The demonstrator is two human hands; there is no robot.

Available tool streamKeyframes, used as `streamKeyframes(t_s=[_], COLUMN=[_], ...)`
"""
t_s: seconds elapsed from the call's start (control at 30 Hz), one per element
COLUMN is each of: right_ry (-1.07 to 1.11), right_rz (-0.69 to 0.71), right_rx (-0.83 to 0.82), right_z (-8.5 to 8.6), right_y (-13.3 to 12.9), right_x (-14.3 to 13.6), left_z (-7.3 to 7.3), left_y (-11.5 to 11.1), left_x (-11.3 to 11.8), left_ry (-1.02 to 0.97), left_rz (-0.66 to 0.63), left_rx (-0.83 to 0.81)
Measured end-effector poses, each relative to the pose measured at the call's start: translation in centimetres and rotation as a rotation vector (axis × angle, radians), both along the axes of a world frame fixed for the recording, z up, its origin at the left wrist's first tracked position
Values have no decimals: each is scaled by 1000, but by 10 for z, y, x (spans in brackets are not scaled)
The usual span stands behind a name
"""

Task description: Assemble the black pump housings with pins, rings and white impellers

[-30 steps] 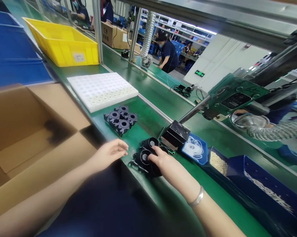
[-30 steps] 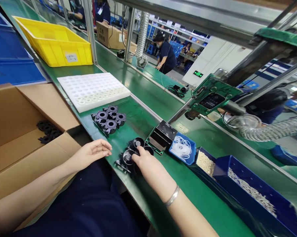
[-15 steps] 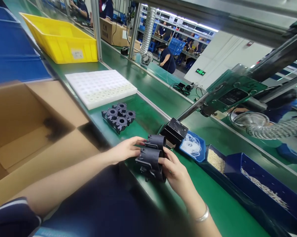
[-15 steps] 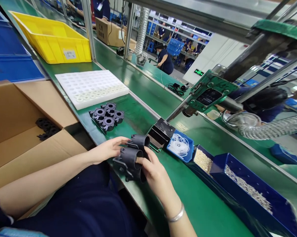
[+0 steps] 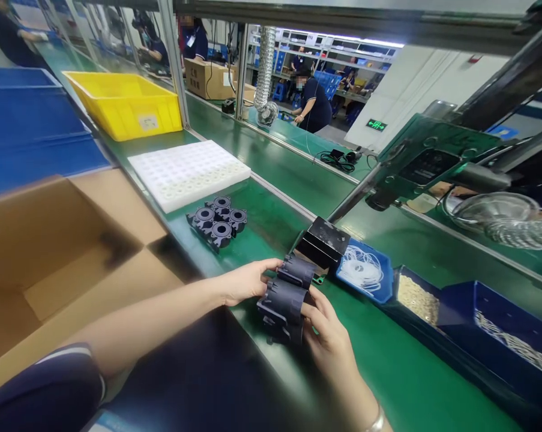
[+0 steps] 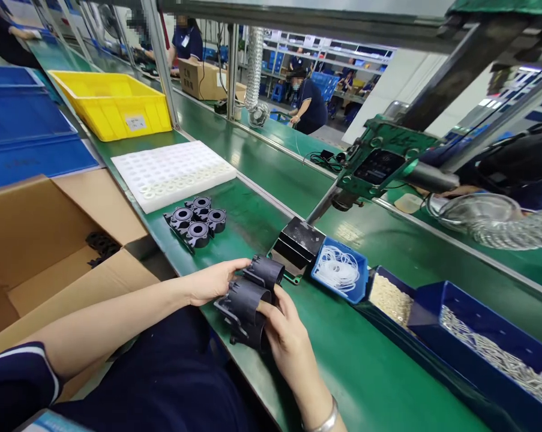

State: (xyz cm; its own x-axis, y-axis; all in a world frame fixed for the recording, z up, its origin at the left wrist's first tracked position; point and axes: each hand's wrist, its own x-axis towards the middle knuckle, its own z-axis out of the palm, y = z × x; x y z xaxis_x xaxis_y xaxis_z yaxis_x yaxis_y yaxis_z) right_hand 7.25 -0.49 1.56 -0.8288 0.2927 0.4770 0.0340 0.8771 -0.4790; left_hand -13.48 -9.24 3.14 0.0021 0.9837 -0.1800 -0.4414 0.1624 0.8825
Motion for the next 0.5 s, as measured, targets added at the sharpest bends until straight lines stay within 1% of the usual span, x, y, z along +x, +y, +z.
streamKeyframes(t_s=[0.07, 0.13, 0.2, 0.27, 0.33, 0.4, 0.43, 0.5], right_ry=[50, 134, 227, 288, 315, 320, 322, 324], right_rz=[-34, -63, -116, -180, -212, -208, -205, -201], right_rx=[-25, -85, -176, -278, -377, -454, -478, -507], right_z=[-1, 1, 3, 3, -1, -8, -11, -16], right_y=[-3, -5, -5, -2, 1, 4, 5, 5], right_x=[0, -1, -1, -1, -2, -3, -4, -6], left_z=[7, 17, 29, 40, 49, 54, 55, 55], left_y=[2, 2, 2, 4, 6, 10, 13, 19], left_x=[0, -7, -23, -44, -67, -85, -91, -94], left_ry=[8, 22, 77, 204, 427, 774, 986, 1441], left_rz=[21, 63, 142, 214, 218, 165, 116, -40], left_rx=[42, 97, 144, 179, 190, 150, 115, 33])
